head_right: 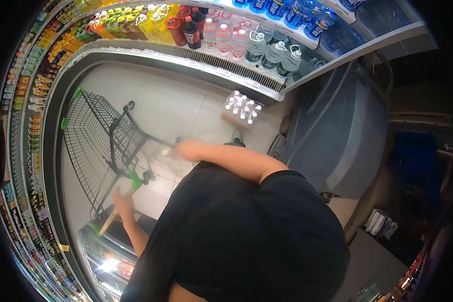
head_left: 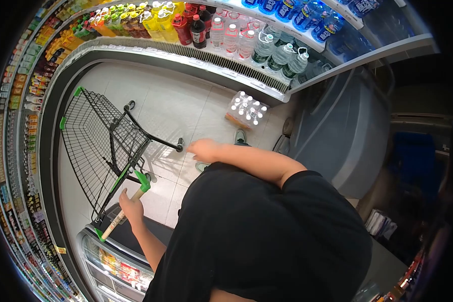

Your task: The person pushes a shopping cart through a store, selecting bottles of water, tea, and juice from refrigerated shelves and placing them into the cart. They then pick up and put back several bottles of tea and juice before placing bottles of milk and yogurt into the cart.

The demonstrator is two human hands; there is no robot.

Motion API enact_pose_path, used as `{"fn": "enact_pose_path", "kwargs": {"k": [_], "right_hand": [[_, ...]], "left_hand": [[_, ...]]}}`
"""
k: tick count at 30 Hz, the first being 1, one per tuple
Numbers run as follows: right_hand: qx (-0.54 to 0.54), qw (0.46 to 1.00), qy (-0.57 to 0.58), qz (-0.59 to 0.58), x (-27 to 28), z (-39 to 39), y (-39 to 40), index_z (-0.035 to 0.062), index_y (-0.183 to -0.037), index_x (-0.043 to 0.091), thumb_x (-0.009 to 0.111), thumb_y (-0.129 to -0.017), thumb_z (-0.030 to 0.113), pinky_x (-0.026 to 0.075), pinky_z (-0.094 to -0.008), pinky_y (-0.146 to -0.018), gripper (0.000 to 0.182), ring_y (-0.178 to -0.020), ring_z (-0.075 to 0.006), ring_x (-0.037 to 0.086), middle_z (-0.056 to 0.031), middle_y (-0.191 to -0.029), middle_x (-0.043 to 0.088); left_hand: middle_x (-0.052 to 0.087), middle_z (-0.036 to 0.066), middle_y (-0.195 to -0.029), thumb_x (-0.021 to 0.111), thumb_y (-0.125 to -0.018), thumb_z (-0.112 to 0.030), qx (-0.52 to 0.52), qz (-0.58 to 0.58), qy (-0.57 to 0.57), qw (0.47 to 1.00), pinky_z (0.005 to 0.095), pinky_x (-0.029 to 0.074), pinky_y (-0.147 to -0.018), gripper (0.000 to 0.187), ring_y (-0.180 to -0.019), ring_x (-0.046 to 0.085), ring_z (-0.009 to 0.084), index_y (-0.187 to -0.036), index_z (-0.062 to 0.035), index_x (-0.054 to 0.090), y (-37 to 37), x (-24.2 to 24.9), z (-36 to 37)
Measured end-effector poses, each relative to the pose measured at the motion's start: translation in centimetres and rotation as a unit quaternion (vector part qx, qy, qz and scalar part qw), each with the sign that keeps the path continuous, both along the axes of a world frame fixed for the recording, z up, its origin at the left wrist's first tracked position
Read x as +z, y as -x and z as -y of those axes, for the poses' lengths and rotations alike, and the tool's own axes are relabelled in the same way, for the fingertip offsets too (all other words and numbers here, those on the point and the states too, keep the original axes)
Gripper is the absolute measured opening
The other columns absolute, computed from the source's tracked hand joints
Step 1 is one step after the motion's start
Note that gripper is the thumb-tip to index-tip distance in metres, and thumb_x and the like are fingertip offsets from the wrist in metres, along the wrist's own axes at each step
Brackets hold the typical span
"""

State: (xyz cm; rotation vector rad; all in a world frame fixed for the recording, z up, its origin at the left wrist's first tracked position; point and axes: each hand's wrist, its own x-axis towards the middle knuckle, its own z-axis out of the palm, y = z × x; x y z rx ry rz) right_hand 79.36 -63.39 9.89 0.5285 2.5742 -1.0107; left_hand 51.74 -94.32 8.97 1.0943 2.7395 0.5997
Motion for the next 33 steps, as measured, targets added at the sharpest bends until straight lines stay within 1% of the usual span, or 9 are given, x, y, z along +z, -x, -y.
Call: {"fn": "enact_pose_path", "kwargs": {"k": [2, 4, 6, 8, 11, 15, 17, 26, 33], "right_hand": [[-0.065, 0.997, -0.043, 0.027, -0.2, -3.6, -5.6, 0.0047, -0.123, 0.063, 0.068, -0.089, 0.02, 0.05, -0.0492, -0.095, 0.038, -0.113, -0.0382, 0.062, -0.0187, -0.118, 0.066], [-0.145, 0.986, -0.055, 0.066, 0.1, -6.4, -10.8, 0.0043, -0.12, 0.067, 0.068, -0.088, 0.023, 0.051, -0.0492, -0.095, 0.038, -0.112, -0.0388, 0.064, -0.0201, -0.116, 0.068], [-0.217, 0.964, -0.063, 0.14, -0.7, -9.2, -15.8, 0.004, -0.12, 0.069, 0.067, -0.088, 0.025, 0.051, -0.0483, -0.097, 0.039, -0.112, -0.0383, 0.065, -0.021, -0.117, 0.069], [-0.31, 0.942, -0.039, 0.119, -1.9, -11.7, -20.3, 0.0031, -0.12, 0.07, 0.067, -0.087, 0.027, 0.05, -0.0466, -0.099, 0.04, -0.111, -0.038, 0.065, -0.021, -0.118, 0.07], [-0.379, 0.912, -0.053, 0.147, -0.8, -14.8, -25.4, 0.0025, -0.121, 0.069, 0.067, -0.088, 0.028, 0.05, -0.0459, -0.099, 0.041, -0.111, -0.0375, 0.065, -0.021, -0.118, 0.07], [-0.408, 0.899, -0.067, 0.145, -0.1, -17.5, -30.2, 0.0023, -0.121, 0.069, 0.068, -0.088, 0.028, 0.05, -0.0454, -0.099, 0.042, -0.113, -0.0375, 0.065, -0.0214, -0.118, 0.069], [-0.436, 0.886, -0.08, 0.134, -0.5, -18.7, -31.6, 0.0021, -0.121, 0.069, 0.068, -0.088, 0.028, 0.05, -0.0453, -0.099, 0.042, -0.113, -0.0374, 0.065, -0.0215, -0.119, 0.069], [-0.448, 0.877, -0.063, 0.161, 0.3, -23.7, -32.6, 0.0013, -0.124, 0.067, 0.07, -0.087, 0.028, 0.05, -0.046, -0.101, 0.046, -0.114, -0.0381, 0.064, -0.023, -0.119, 0.069], [-0.466, 0.871, -0.147, 0.051, 1.6, -32.2, -29.2, -0.002, -0.13, 0.061, 0.072, -0.087, 0.025, 0.046, -0.0433, -0.105, 0.053, -0.121, -0.0386, 0.059, -0.025, -0.127, 0.064]], "left_hand": [[0.061, 0.026, -0.122, 0.058, -0.083, 0.0, 0.014, 0.017, -0.076, 0.997, 0.0469, 0.041, -0.106, 0.043, -0.117, 0.056, 0.0424, -0.126, 0.0048, 0.058, -4.4, 4.7, -6.3], [0.062, 0.025, -0.121, 0.061, -0.083, -0.002, 0.016, 0.031, -0.137, 0.99, 0.0453, 0.043, -0.103, 0.039, -0.116, 0.057, 0.0414, -0.122, 0.0046, 0.061, -7.3, 6.7, -11.6], [0.065, 0.023, -0.116, 0.062, -0.084, -0.004, -0.061, 0.024, -0.129, 0.989, 0.0435, 0.046, -0.099, 0.032, -0.111, 0.061, 0.0395, -0.115, 0.0041, 0.064, -10.4, 7.9, -16.9], [0.068, 0.022, -0.108, 0.063, -0.085, -0.006, -0.134, 0.071, -0.119, 0.981, 0.0425, 0.049, -0.095, 0.027, -0.104, 0.065, 0.0378, -0.11, 0.0039, 0.066, -13.5, 7.6, -21.6], [0.07, 0.021, -0.105, 0.064, -0.086, -0.008, -0.209, 0.113, -0.083, 0.968, 0.0429, 0.051, -0.091, 0.025, -0.1, 0.067, 0.0367, -0.108, 0.0025, 0.068, -17.9, 6.1, -27.4], [0.07, 0.02, -0.106, 0.065, -0.087, -0.013, -0.295, 0.138, -0.04, 0.945, 0.044, 0.053, -0.089, 0.024, -0.101, 0.067, 0.0365, -0.107, -0.0002, 0.069, -22.4, 6.0, -32.4], [0.07, 0.018, -0.105, 0.066, -0.086, -0.016, -0.348, 0.114, -0.052, 0.929, 0.0446, 0.053, -0.087, 0.024, -0.099, 0.067, 0.0368, -0.105, -0.0014, 0.07, -24.2, 6.1, -34.9], [0.069, 0.018, -0.098, 0.065, -0.085, -0.018, -0.439, 0.166, 0.031, 0.882, 0.0471, 0.053, -0.084, 0.023, -0.095, 0.067, 0.0375, -0.102, -0.0028, 0.069, -26.2, 4.4, -43.9], [0.07, 0.02, -0.1, 0.062, -0.086, -0.02, -0.464, 0.242, 0.084, 0.848, 0.0477, 0.053, -0.085, 0.026, -0.096, 0.067, 0.0388, -0.106, -0.0036, 0.069, -26.1, 0.4, -51.4]]}}
